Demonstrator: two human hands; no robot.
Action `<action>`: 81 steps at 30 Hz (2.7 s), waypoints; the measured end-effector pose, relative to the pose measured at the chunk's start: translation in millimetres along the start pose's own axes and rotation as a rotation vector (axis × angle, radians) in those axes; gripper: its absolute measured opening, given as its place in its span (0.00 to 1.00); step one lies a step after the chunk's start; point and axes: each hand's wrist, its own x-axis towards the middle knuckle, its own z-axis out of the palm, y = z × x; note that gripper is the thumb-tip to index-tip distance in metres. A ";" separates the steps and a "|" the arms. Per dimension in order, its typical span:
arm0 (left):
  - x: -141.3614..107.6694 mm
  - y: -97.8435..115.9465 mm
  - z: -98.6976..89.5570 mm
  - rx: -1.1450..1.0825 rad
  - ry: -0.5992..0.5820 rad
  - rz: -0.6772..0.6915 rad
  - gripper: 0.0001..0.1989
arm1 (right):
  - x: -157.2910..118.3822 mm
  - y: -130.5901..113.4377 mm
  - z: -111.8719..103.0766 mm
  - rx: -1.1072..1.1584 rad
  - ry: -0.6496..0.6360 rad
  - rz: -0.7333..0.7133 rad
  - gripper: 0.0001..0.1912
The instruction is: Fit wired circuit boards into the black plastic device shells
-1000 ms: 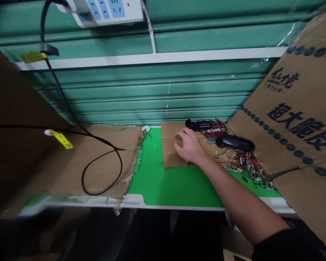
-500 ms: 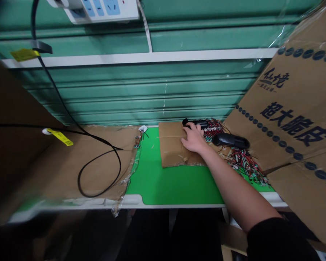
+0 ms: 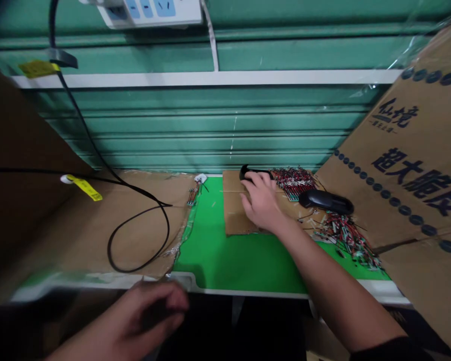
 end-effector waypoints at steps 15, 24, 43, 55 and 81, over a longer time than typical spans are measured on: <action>207.3 -62.4 -109.2 0.866 0.290 -0.538 0.21 | -12.9 -7.4 27.2 0.307 -0.159 -0.128 0.20; 213.2 -56.8 -90.7 0.672 0.232 -0.427 0.20 | -2.2 22.8 17.6 0.177 -0.177 -0.002 0.24; 215.0 -67.2 -39.3 -0.836 0.306 -0.096 0.34 | -2.0 5.0 16.2 0.063 -0.350 0.199 0.34; 201.3 -56.8 -21.8 -0.896 0.273 -0.027 0.25 | -9.7 -47.1 8.2 -0.079 -0.449 0.104 0.47; 187.4 -45.5 -1.9 -0.568 0.259 0.151 0.19 | -6.3 -55.1 14.7 0.689 -0.264 0.288 0.09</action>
